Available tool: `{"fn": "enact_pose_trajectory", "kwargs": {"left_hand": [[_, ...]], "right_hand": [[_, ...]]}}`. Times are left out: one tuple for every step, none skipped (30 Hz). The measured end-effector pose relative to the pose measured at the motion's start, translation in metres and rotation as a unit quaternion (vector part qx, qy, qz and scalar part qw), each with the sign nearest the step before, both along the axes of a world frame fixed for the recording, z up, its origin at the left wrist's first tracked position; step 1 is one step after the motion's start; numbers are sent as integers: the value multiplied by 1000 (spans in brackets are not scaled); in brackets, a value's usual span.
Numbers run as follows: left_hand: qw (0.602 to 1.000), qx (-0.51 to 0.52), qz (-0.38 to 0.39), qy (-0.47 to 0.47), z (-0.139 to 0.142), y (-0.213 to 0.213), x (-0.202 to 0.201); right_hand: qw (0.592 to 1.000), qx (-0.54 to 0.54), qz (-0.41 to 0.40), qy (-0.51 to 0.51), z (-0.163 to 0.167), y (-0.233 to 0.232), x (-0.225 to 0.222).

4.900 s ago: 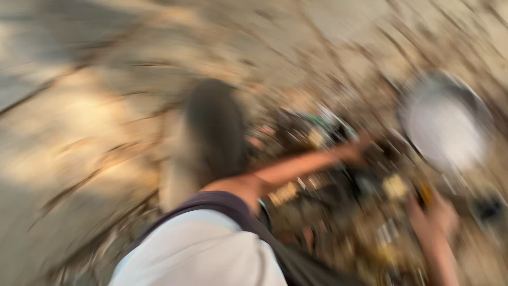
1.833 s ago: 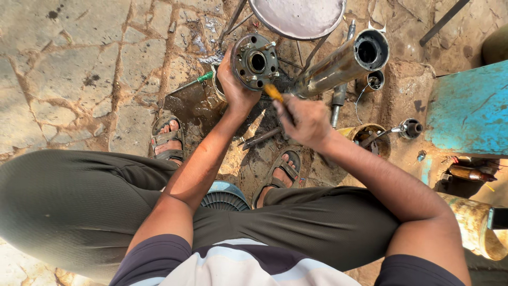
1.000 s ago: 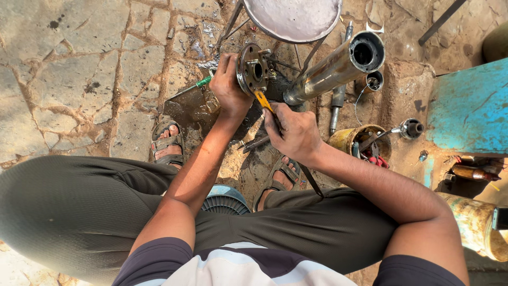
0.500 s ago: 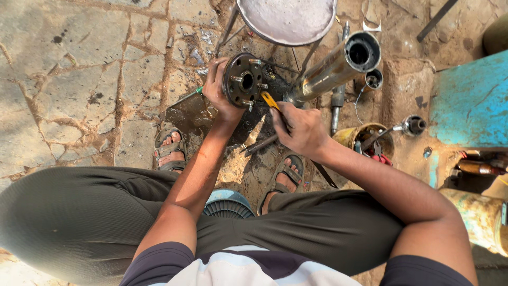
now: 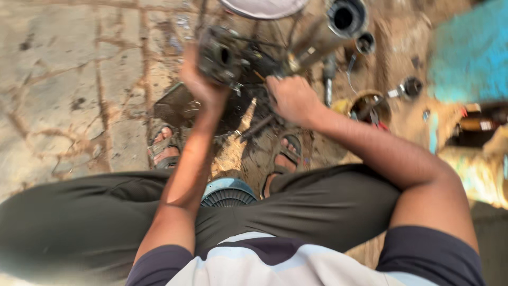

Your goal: The person sits on the ground and cleans disassembled motorcycle shock absorber components. They scrape a hub flange with a knife, pour liquid from a jug over the parts, handle and turn the cylinder and piston parts, and file the metal tube.

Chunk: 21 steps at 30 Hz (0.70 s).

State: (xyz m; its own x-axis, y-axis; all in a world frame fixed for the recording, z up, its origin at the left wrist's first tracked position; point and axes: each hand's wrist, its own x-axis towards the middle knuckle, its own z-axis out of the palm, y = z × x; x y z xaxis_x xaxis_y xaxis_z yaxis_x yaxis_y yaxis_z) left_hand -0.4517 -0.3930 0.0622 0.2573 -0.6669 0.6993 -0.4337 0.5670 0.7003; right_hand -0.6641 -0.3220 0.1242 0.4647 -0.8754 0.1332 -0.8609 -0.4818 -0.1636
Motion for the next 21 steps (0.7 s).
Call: {"fn": "enact_pose_trajectory", "kwargs": {"left_hand": [[999, 39, -26, 4, 4, -1, -3], [994, 80, -70, -29, 8, -3, -7], [984, 122, -114, -65, 11, -6, -9], [969, 167, -155, -100, 11, -6, -18], [940, 260, -180, -128, 9, -7, -27], [903, 345, -201, -156, 6, -9, -37], [860, 423, -219, -183, 0, -14, -51], [845, 438, -221, -214, -8, -18, -65], [828, 453, -225, -243, -19, -19, -83], [810, 468, -227, -271, -30, -22, -101], [792, 476, -255, -285, -41, -25, -117], [773, 483, -283, -297, -52, -28, -136], [751, 493, -312, -309, -62, -28, -152], [740, 499, -319, -318, -71, -30, -169], [729, 504, -327, -327, -79, -29, -185], [718, 509, -336, -335, -84, -30, -203], [707, 513, -325, -362, -89, -29, -220], [696, 515, -316, -389, -91, -30, -239], [683, 517, -306, -416, -94, -30, -259], [666, 520, -311, -434, -95, -31, -278], [649, 524, -317, -451, -95, -33, -299]], "right_hand": [[997, 44, -35, 55, 2, -4, -17], [994, 54, -57, 70, 4, -7, -36], [991, 67, -78, 84, 9, -9, -52], [990, 76, -93, 73, 17, -9, -73], [989, 85, -105, 60, 25, -11, -91], [991, 54, -109, 46, 34, -12, -107], [993, 20, -111, 34, 45, -14, -126], [989, 48, -137, -14, 55, -15, -143], [982, 77, -162, -61, 66, -15, -162], [971, 105, -186, -108, 75, -15, -180], [968, 99, -179, -147, 83, -15, -196], [964, 91, -170, -185, 89, -17, -218], [957, 86, -163, -222, 94, -14, -239], [960, 52, -127, -246, 96, -12, -263], [959, 16, -91, -270, 96, -7, -288], [950, -2, -116, -289, 92, -2, -314], [940, -19, -141, -310, 85, 4, -342], [917, -20, -230, -325, 78, 12, -372], [909, -31, -272, -316, 67, 21, -403], [898, -40, -313, -307, 56, 30, -433], [908, -62, -309, -275, 44, 38, -463]]}}
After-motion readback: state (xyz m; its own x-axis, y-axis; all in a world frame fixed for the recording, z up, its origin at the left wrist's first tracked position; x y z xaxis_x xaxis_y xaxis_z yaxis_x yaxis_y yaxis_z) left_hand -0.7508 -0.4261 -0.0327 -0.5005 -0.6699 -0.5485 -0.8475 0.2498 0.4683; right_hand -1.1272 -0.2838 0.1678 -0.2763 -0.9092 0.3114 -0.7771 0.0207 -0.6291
